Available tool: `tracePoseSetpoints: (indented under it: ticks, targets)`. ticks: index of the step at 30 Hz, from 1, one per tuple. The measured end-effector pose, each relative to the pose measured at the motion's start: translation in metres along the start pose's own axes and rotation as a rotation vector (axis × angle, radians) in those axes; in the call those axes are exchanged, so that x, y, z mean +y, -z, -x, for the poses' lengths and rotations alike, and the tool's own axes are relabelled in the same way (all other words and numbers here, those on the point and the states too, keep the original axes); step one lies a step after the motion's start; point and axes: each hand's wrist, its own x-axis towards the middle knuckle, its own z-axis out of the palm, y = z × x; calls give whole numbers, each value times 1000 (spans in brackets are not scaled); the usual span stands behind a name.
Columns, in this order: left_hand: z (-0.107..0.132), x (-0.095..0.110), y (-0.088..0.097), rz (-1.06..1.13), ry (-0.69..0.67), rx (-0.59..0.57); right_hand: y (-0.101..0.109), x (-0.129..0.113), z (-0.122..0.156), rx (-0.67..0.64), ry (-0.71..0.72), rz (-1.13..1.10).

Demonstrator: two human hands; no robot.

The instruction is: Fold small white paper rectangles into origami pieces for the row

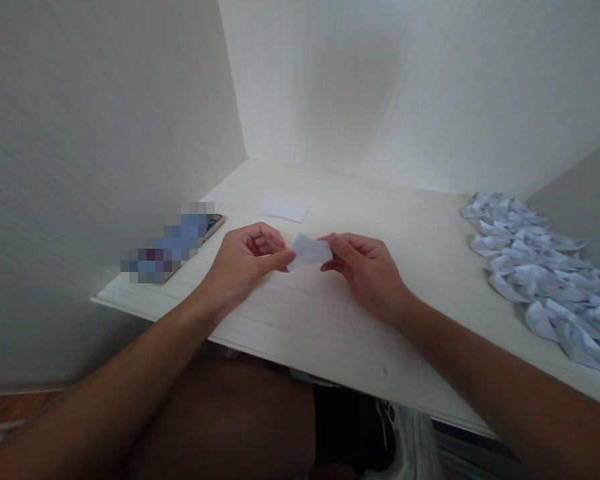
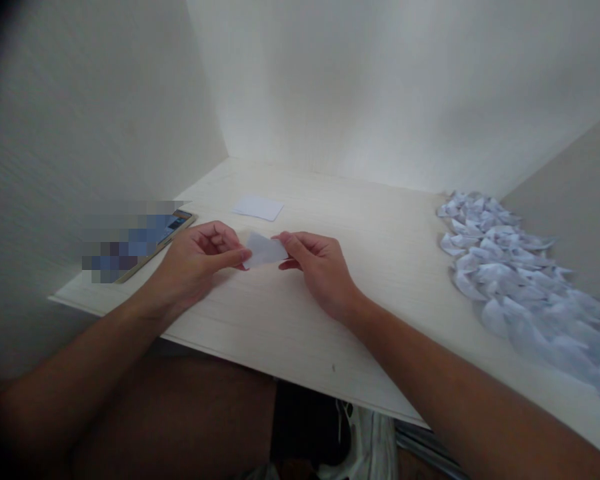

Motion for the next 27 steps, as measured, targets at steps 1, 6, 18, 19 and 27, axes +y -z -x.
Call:
tracePoseSetpoints:
  ticks: [1,6,18,19,27]
  targets:
    - [0,1,1,-30,-16,-6,1,0,-1,-14,-40,-39]
    - [2,14,1,-208,-94,17,4,1,-6,-88,-168,-135]
    - [4,13,1,-275,-160,-51,6,-4,-2,-100,43,407]
    - [4,12,1,-281,-171,-57,6,-5,-2,-95,53,436]
    - [5,7,-2,-356,-186,-93,6,-7,-2,-22,62,597]
